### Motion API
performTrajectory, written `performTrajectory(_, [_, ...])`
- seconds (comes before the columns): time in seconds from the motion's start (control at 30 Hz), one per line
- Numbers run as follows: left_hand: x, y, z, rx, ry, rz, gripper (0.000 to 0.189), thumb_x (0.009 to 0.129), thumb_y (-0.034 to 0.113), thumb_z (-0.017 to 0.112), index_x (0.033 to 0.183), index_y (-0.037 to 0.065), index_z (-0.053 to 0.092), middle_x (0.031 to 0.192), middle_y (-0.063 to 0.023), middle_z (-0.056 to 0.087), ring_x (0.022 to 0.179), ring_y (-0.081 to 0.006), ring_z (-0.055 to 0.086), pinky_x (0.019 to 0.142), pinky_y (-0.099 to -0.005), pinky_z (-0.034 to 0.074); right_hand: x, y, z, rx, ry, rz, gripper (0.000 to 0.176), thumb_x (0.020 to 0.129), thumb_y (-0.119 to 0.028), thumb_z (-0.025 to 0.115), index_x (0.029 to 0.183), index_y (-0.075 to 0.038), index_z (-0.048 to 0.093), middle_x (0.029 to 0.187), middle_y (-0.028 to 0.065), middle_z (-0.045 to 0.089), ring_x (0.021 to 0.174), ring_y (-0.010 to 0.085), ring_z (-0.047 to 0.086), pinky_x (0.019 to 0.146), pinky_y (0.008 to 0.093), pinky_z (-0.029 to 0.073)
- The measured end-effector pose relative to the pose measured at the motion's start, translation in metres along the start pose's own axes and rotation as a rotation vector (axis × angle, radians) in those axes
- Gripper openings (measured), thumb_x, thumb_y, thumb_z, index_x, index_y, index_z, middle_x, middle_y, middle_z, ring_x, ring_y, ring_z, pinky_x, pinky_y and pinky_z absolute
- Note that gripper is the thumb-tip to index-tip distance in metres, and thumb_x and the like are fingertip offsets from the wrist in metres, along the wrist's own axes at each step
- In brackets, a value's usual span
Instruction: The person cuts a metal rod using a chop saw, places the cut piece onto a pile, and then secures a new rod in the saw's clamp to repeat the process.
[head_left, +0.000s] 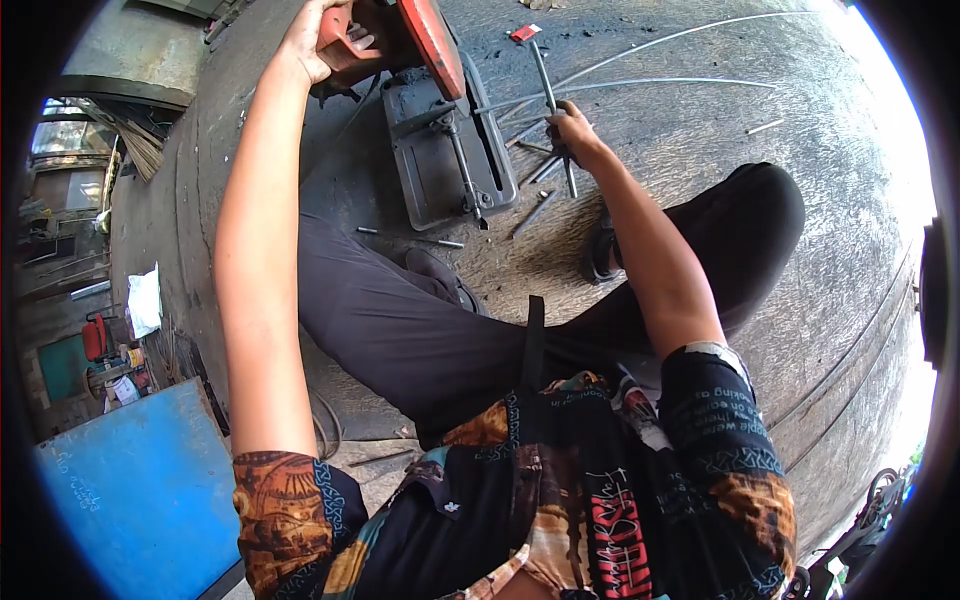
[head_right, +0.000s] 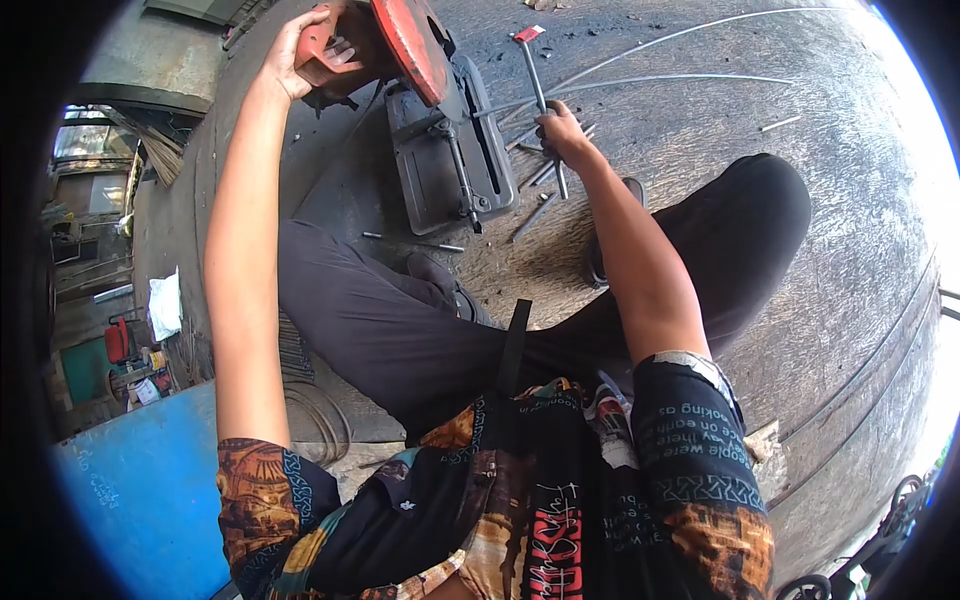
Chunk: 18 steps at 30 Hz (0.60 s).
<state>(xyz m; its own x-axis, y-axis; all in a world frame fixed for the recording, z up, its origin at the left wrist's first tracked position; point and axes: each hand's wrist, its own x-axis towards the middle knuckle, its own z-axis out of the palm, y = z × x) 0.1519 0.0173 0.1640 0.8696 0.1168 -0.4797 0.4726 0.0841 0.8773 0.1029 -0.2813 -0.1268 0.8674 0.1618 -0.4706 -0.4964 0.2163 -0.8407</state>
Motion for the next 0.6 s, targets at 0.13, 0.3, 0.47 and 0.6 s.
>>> performTrajectory(0.13, [-0.002, 0.003, 0.003, 0.046, -0.013, 0.035, 0.060, 0.074, 0.035, 0.065, 0.124, 0.006, 0.049, 0.120, -0.0154, 0.046, 0.111, -0.0334, 0.045, 0.095, -0.0547, 0.043, 0.007, 0.008, 0.007, 0.081, -0.051, -0.013, 0.025, 0.090, -0.019, 0.061, 0.110, -0.005, 0.055, 0.073, 0.0022, 0.053, 0.051, 0.0129, 0.047, 0.044, 0.0285, 0.041])
performTrajectory(0.3, [0.014, 0.004, -0.010, -0.035, 0.000, -0.042, 0.041, 0.073, 0.031, 0.066, 0.100, 0.003, 0.055, 0.089, -0.0123, 0.052, 0.083, -0.0286, 0.052, 0.087, -0.0516, 0.048, 0.004, 0.003, 0.011, 0.056, -0.090, 0.057, 0.019, 0.092, -0.018, 0.059, 0.102, -0.003, 0.061, 0.072, 0.0016, 0.052, 0.050, 0.0121, 0.047, 0.047, 0.0271, 0.043])
performTrajectory(0.47, [0.022, 0.006, -0.013, -0.062, -0.089, -0.092, 0.038, 0.072, 0.028, 0.065, 0.098, 0.002, 0.055, 0.086, -0.0126, 0.052, 0.081, -0.0284, 0.053, 0.087, -0.0488, 0.048, 0.002, -0.001, 0.018, 0.119, -0.168, -0.025, 0.022, 0.095, -0.016, 0.053, 0.107, 0.000, 0.061, 0.066, 0.0014, 0.049, 0.050, 0.0115, 0.047, 0.046, 0.0281, 0.044])
performTrajectory(0.6, [0.011, 0.002, -0.006, -0.057, -0.083, -0.067, 0.038, 0.072, 0.028, 0.065, 0.099, 0.002, 0.055, 0.085, -0.0121, 0.051, 0.082, -0.0285, 0.053, 0.087, -0.0493, 0.048, -0.001, -0.008, 0.027, 0.100, -0.146, -0.021, 0.024, 0.095, -0.019, 0.054, 0.107, 0.000, 0.062, 0.067, 0.0014, 0.049, 0.050, 0.0113, 0.047, 0.046, 0.0273, 0.043])
